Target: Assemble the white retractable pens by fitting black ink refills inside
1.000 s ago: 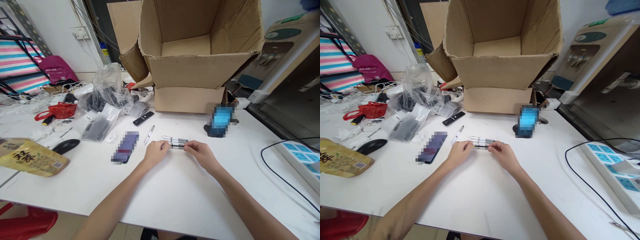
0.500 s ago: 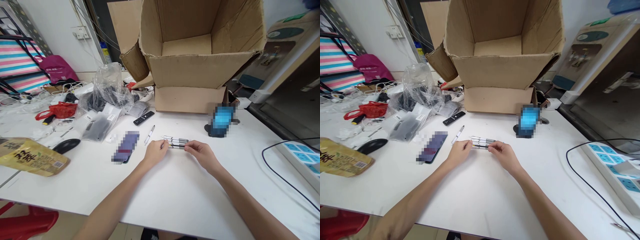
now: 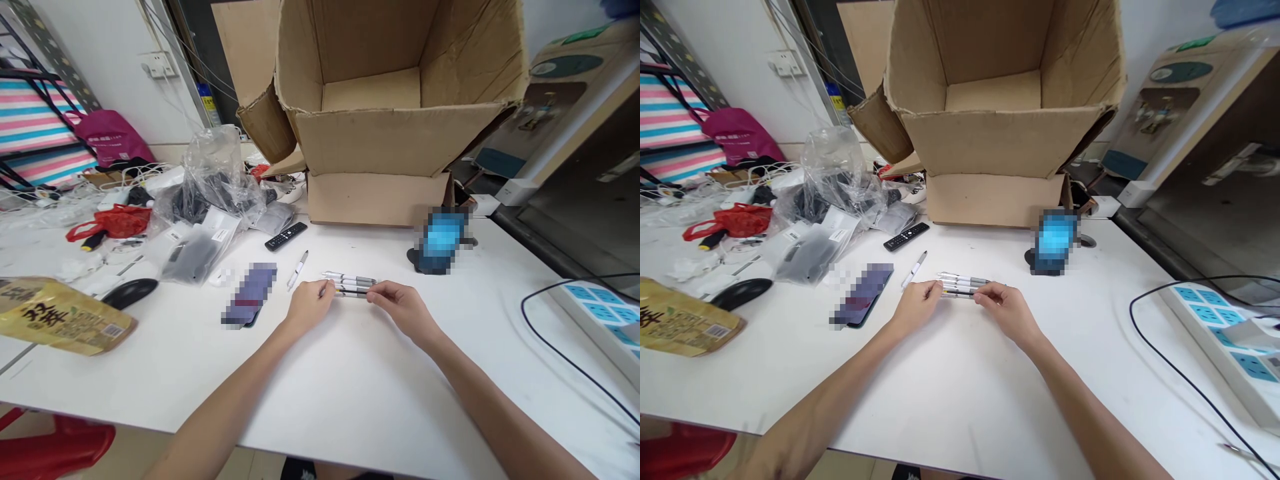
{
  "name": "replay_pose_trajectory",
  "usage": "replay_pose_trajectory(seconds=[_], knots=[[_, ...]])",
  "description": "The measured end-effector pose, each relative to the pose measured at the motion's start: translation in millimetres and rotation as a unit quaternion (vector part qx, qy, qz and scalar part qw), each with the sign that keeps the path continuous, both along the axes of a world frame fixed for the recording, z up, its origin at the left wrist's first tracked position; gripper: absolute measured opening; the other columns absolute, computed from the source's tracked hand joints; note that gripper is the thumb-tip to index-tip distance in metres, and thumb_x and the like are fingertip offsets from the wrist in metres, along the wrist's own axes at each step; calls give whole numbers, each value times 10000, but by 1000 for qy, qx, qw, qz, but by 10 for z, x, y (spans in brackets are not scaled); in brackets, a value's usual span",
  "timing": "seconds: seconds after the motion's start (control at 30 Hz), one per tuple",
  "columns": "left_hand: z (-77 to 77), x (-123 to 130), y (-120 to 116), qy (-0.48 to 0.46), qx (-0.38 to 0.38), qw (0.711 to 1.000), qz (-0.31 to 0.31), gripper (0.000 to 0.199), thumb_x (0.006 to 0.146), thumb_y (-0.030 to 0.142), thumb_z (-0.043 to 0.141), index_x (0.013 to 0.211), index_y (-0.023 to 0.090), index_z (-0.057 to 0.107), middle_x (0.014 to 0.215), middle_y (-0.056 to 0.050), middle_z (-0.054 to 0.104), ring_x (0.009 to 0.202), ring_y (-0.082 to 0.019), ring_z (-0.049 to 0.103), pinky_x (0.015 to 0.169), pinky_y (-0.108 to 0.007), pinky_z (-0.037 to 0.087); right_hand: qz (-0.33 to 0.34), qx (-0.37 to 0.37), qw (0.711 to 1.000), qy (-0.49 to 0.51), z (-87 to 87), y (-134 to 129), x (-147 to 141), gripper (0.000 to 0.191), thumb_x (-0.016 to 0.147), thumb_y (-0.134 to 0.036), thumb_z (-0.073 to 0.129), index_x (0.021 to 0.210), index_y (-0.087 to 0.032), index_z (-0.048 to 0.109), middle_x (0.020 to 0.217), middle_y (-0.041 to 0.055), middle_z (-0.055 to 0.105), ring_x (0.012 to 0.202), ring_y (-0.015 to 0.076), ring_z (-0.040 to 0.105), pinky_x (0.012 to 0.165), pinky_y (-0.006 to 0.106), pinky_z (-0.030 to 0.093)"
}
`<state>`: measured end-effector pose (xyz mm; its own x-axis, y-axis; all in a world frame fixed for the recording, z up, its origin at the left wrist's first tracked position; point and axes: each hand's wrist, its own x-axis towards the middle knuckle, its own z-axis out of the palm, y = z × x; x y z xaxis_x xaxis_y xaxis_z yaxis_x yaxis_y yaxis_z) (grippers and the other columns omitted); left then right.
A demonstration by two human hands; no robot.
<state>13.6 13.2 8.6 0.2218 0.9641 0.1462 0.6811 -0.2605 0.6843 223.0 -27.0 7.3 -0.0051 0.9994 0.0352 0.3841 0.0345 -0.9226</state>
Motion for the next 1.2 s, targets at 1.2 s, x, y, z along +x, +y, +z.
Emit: replay_pose_trajectory(seconds=[1.2], knots=[[-35,12,-18,-6,5,1000,-12,440,901,413,339,519,197,314,475,45,329,482,-105,323,523,-263,211,-25,-34,998,-40,10,-49,-29,584,894,-619,420,508,-184,472,488,-28,431,454,89,310,464,253,267]])
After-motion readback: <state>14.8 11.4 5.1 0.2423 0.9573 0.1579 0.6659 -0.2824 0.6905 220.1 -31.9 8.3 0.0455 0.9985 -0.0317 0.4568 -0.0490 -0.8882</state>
